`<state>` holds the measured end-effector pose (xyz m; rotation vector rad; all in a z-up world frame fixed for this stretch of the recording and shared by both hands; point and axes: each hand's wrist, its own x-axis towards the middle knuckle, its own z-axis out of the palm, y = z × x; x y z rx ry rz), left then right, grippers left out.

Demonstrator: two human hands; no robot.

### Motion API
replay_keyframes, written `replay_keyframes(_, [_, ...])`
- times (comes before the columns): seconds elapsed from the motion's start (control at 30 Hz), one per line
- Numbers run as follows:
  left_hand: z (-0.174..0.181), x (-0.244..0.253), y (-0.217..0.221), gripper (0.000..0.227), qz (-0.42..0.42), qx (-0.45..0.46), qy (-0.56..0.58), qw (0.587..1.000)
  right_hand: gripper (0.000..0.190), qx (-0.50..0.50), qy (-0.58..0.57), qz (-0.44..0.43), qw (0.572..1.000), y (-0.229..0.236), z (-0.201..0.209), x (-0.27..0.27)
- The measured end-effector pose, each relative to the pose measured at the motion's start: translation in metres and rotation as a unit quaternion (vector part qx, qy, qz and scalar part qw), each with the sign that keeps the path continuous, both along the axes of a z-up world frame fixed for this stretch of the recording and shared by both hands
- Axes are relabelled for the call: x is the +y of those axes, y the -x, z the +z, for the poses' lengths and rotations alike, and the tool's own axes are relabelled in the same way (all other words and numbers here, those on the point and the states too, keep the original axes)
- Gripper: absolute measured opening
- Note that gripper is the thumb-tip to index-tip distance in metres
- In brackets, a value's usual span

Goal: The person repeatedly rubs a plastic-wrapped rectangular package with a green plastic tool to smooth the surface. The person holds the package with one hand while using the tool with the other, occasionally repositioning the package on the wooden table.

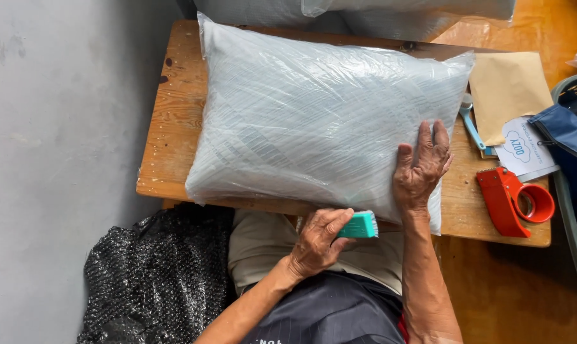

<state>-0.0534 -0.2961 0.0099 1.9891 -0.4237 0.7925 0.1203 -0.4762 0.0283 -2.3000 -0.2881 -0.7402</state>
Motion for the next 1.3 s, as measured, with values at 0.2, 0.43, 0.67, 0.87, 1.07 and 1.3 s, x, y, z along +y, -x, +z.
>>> replay_keyframes(0.2, [0.05, 0.043, -0.022, 0.057, 0.028, -0.018, 0.003, 0.999, 0.081, 0.014, -0.047, 0.258, 0.965, 0.026, 0.084, -0.013])
replay_keyframes(0.43, [0.082, 0.067, -0.037, 0.063, -0.077, 0.012, -0.019, 0.997, 0.061, 0.085, 0.131, 0.431, 0.889, 0.066, 0.119, 0.024])
replay_keyframes(0.67, [0.105, 0.138, -0.053, 0.058, 0.063, -0.001, -0.094, 0.994, 0.034, -0.028, 0.189, 0.443, 0.876, 0.064, 0.11, 0.057])
replay_keyframes(0.87, [0.117, 0.158, -0.089, 0.056, 0.169, 0.106, -0.232, 0.952, 0.019, -0.155, 0.216, 0.505, 0.821, 0.065, 0.084, 0.145])
replay_keyframes(1.07, [0.084, 0.172, -0.103, 0.066, 0.189, 0.125, -0.271, 0.936, 0.017, -0.144, 0.337, 0.501, 0.784, 0.06, 0.085, 0.096])
replay_keyframes(1.3, [0.065, 0.174, -0.098, 0.07, 0.191, 0.119, -0.273, 0.935, 0.064, 0.022, 0.557, 0.314, 0.769, 0.08, 0.112, -0.083])
